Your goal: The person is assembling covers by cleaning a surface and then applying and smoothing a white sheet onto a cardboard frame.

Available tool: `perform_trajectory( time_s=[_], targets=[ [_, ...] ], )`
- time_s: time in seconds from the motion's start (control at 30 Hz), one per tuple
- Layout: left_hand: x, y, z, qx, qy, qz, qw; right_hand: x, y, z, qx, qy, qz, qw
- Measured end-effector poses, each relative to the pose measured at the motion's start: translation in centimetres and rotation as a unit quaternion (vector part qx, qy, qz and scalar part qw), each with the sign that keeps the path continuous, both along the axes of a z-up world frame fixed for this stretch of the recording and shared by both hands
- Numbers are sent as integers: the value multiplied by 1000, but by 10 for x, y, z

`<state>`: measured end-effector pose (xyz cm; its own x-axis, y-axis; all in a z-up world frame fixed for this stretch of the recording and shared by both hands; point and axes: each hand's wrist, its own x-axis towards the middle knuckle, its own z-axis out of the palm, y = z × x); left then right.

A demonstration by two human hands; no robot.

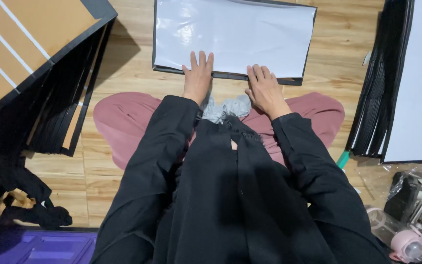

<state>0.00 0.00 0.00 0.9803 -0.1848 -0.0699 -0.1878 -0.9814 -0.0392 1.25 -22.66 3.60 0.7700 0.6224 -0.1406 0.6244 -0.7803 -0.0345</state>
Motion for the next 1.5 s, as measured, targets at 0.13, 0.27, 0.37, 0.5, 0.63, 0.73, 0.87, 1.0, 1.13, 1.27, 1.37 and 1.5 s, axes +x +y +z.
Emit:
perform_trajectory(
  time_s=[0.13,0.27,0.37,0.5,0.63,0.73,0.87,1.0,1.13,1.27,1.37,1.5],
  targets=[
    [-2,-1,-20,-49,-35,22,998,-8,4,18,1,56,-12,998],
    [-3,3,-9,-94,-24,21,995,-8,2,18,21,50,-2,999],
    [-3,8,0,-118,5,23,993,-8,-4,13,51,40,7,998],
    [-1,17,-11,-125,10,40,991,-11,-12,22,109,92,-37,989],
    [1,32,-11,-98,7,87,991,2,-36,-15,115,85,-120,982],
    [2,46,4,-88,79,160,980,8,-52,-28,108,72,-237,963],
    [13,62,2,-68,110,208,970,21,-67,-45,62,92,-377,920],
    [26,69,-27,-66,185,279,940,26,-72,-42,14,104,-441,891],
    [48,42,-8,-102,-13,228,968,42,-14,-13,97,-64,-399,909],
    [76,0,23,-167,-56,42,983,59,80,11,327,47,-253,909],
    [69,1,16,-144,-5,-11,989,63,83,-28,222,66,-186,955],
    [68,2,25,-122,-2,14,992,69,37,-51,124,-5,-291,949]
  ],
)
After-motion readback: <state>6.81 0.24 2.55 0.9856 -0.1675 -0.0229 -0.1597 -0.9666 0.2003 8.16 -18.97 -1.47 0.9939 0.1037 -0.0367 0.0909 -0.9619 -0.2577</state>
